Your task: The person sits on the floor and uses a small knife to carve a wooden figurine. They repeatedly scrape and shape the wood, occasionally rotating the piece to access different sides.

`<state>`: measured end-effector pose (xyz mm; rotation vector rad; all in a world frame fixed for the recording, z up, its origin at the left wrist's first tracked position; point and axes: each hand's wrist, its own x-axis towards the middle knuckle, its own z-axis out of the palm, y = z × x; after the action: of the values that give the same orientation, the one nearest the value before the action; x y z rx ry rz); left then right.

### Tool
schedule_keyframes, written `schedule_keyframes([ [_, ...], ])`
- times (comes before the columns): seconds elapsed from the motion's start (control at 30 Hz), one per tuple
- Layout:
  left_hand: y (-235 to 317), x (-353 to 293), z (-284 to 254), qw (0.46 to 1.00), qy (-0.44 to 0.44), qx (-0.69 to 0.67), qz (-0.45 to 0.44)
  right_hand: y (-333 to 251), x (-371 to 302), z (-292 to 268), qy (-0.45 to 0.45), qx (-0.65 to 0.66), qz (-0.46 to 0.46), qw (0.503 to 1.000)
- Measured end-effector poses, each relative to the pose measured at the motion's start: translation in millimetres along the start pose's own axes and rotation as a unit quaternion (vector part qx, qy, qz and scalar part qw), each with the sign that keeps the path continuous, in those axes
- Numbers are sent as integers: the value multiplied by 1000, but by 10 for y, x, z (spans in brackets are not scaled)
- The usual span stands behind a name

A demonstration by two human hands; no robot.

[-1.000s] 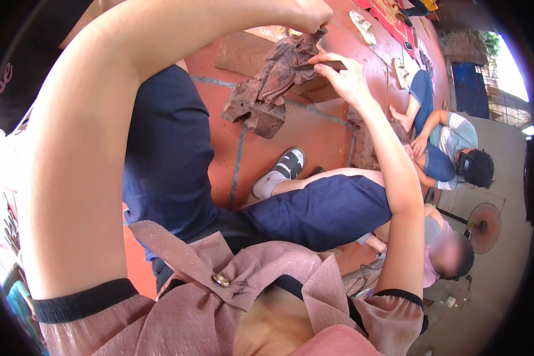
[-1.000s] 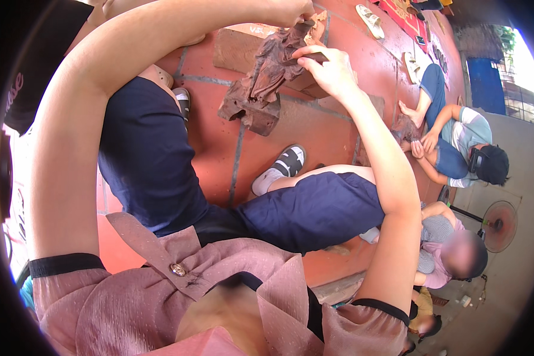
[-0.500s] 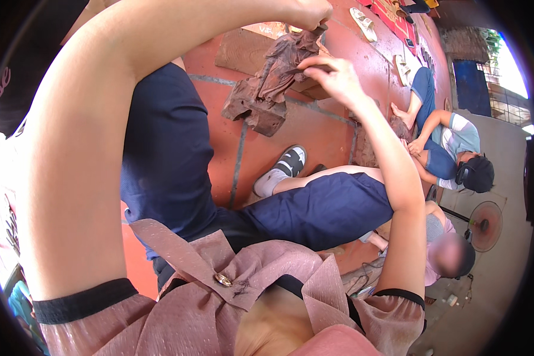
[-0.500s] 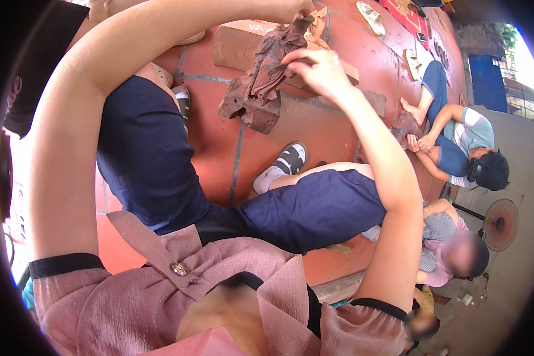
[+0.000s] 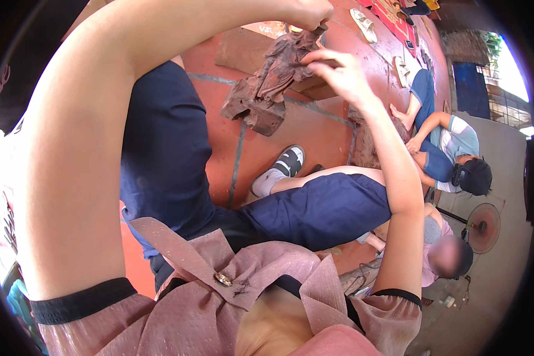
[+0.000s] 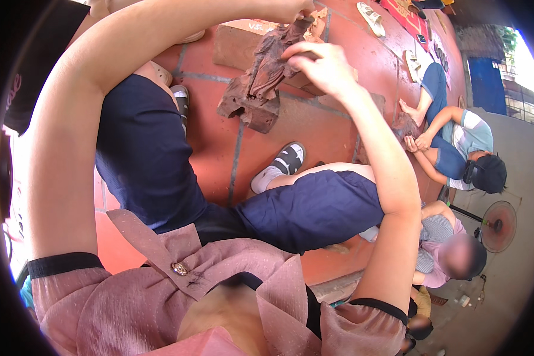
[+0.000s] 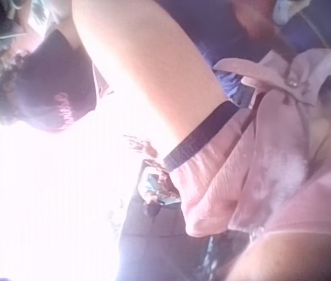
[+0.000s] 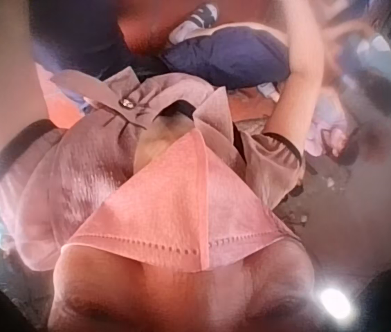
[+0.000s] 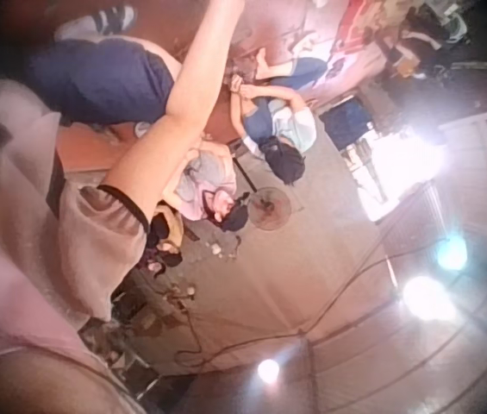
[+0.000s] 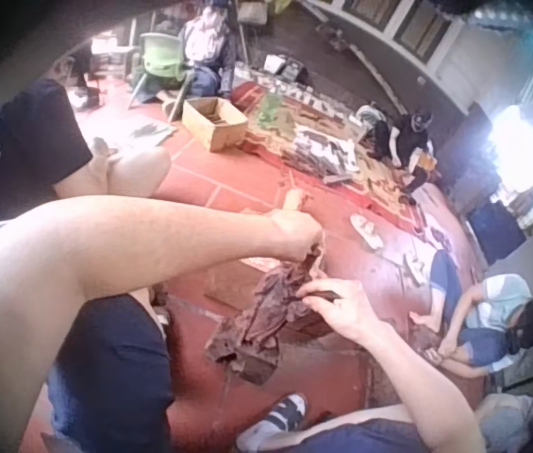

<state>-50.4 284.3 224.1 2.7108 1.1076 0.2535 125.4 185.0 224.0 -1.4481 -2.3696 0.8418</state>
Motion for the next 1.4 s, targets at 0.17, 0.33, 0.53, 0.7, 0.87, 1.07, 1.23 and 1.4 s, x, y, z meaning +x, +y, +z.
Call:
schedule_keyframes([
  [0.17,27,-45,-54,999,-16,-19,20,128,-13,-13,-18,-65,-11,998],
  [0.33,9,-80,-85,999,-11,3,37,10,-20,32,-44,9,-40,998],
  [0.53,11,-16,-12,1000,-10,-2,20,170,27,-148,22,44,-17,999],
  [0.7,-39,-7,-2,999,-13,16,38,-11,50,-44,-55,2,70,996],
  [0.87,27,-27,-25,999,-17,10,38,273,113,-189,18,180,65,981],
  [1.07,10,-59,-61,1000,-17,-19,1,-159,81,331,-119,34,-3,992],
  [1.23,21,-45,-78,999,-35,-28,-3,-21,253,167,43,35,8,998],
  [1.4,206,56,-100,998,-56,-11,-4,53,112,342,-41,-10,22,999],
])
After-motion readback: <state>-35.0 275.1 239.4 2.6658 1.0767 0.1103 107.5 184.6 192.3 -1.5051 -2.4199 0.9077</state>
